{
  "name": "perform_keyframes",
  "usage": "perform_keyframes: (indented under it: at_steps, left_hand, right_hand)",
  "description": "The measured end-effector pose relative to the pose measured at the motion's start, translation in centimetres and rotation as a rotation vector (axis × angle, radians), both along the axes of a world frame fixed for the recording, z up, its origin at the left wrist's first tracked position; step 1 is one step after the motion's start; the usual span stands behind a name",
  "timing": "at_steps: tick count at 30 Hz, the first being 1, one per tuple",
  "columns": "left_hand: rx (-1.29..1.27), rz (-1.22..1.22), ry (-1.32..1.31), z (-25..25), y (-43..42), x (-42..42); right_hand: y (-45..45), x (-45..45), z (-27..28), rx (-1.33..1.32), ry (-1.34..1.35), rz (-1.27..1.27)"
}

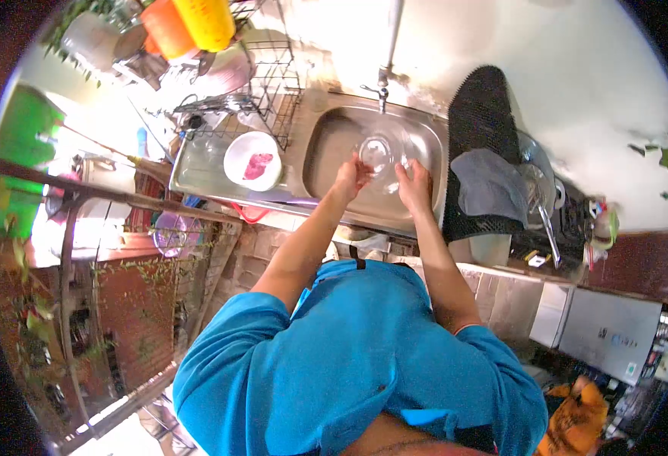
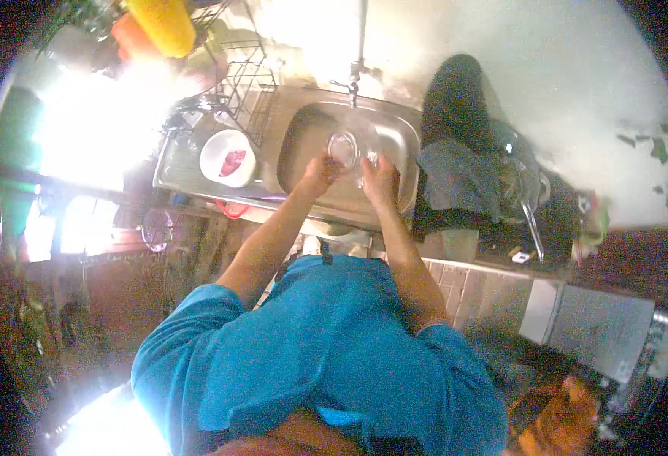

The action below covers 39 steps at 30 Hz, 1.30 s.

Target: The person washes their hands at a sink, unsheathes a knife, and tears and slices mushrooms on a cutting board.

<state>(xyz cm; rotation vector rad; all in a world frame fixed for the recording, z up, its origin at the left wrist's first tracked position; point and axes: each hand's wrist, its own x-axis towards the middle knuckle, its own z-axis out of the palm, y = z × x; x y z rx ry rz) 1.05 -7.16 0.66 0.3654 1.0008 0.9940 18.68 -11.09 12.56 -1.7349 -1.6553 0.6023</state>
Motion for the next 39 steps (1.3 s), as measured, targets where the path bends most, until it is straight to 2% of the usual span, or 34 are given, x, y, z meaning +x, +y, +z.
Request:
perform_keyframes:
  at_steps: [1, 2, 3, 4, 5, 7, 8, 9, 10, 12, 13, 15, 17, 18, 19, 20, 21, 22, 23, 25, 26, 29, 31, 32, 34, 35, 36, 38, 39]
  left_hand:
    - [-0.061, -0.09, 0.167, 0.0, -0.3, -0.2]
    - [-0.053, -0.058, 0.165, 0.0, -0.3, -0.2]
    - [-0.079, -0.064, 0.261, 0.3, 0.0, -0.1]
    - [-0.117, -0.073, 0.356, 0.1, 0.0, 0.2]
    - [-0.05, -0.078, 0.32, 0.1, 0.3, 0.3]
    - [0.037, -0.08, 0.242, 2.2, 0.6, 0.4]
    - [0.126, -0.106, 0.164, 3.6, 0.8, 0.5]
    - [0.051, -0.045, 0.127, 5.0, 1.0, 0.9]
    - [0.048, -0.025, 0.125, 6.0, 0.6, 0.8]
    - [0.091, -0.001, -0.182, 7.2, -0.1, 0.5]
    - [0.094, 0.014, -0.18, 7.4, -0.2, 0.8]
    - [-0.039, 0.28, -0.477, 7.9, -0.7, 2.1]
    - [-0.123, 0.311, -0.477, 9.0, -0.6, 3.6]
    - [-0.208, 0.341, -0.474, 9.3, -0.8, 4.2]
    - [-0.096, 0.32, -0.403, 7.1, -1.0, 4.7]
    - [-0.094, 0.329, -0.406, 4.9, -1.4, 4.8]
    - [-0.118, 0.206, -0.277, 2.3, -1.7, 4.5]
    - [-0.142, 0.078, -0.147, 1.9, -2.1, 4.4]
    - [-0.146, 0.086, -0.15, 1.4, -2.6, 4.7]
    - [-0.141, 0.178, -0.109, 3.3, -3.2, 4.8]
    - [-0.148, 0.193, -0.105, 3.9, -3.4, 4.5]
    - [-0.077, 0.273, -0.232, 4.0, -1.8, 4.7]
    - [-0.067, 0.089, -0.216, 1.9, 0.0, 4.5]
    - [-0.062, 0.082, -0.212, 1.6, 0.0, 4.1]
    - [-0.065, 0.079, 0.004, 4.1, -1.1, 3.4]
    - [-0.013, 0.055, 0.12, 5.6, -1.8, 2.0]
    - [-0.007, 0.036, 0.118, 7.5, -2.5, 0.3]
    - [0.169, -0.063, 0.085, 11.8, -3.5, -3.8]
    - [0.173, -0.071, 0.082, 13.6, -4.0, -5.8]
  right_hand:
    - [0.2, -0.1, -0.5, 0.068, 0.013, -0.009]
    - [1.1, 0.4, -1.5, 0.079, 0.012, 0.023]
    - [2.3, 1.1, -2.9, -0.044, 0.126, 0.076]
    - [2.3, 0.2, -0.3, -0.179, 0.236, 0.127]
    - [1.5, -0.5, 2.3, -0.309, 0.671, 0.029]
    - [2.1, -0.1, 5.0, -0.182, 0.574, 0.102]
    - [2.1, 0.7, 6.5, -0.068, 0.672, 0.196]
    - [1.8, 1.1, 8.3, 0.045, 0.767, 0.289]
    - [1.7, 1.1, 9.6, 0.15, 0.876, 0.278]
    - [0.4, 0.1, 13.6, 0.317, 0.864, 0.16]
    - [0.0, -0.4, 14.4, 0.345, 0.933, 0.1]
    - [-0.2, -1.1, 8.9, 0.305, 0.92, 0.109]
    - [-0.3, -0.6, 2.3, 0.281, 0.888, 0.106]
    - [-0.6, -0.4, -0.7, 0.117, 0.822, 0.087]
    - [-0.7, -0.4, -1.4, -0.039, 0.753, 0.073]
    - [-0.6, 0.1, -1.9, -0.043, 0.751, 0.082]
    - [-0.6, 0.2, -1.5, -0.08, 0.86, 0.047]
    - [-0.7, 0.2, -0.9, -0.116, 0.969, 0.008]
    - [-1.0, 0.5, -0.2, -0.124, 0.967, 0.012]
    - [-1.2, 0.4, 2.7, 0.217, 0.985, 0.079]
    - [-1.9, 0.1, 4.7, 0.23, 0.976, 0.055]
    - [-1.9, 0.3, 2.3, 0.332, 0.955, 0.029]
    - [-2.1, 1.0, -0.9, 0.118, 0.699, 0.136]
    - [-2.5, 0.7, -1.5, 0.126, 0.702, 0.132]
    - [-3.3, -1.1, 0.3, 0.021, 0.958, 0.059]
    - [-3.6, -1.9, 2.2, 0.055, 0.819, 0.075]
    - [-3.8, -2.4, 3.7, 0.067, 0.816, 0.059]
    - [-3.9, -3.8, 6.3, 0.108, 0.501, 0.189]
    - [-4.0, -4.9, 7.0, 0.111, 0.501, 0.21]
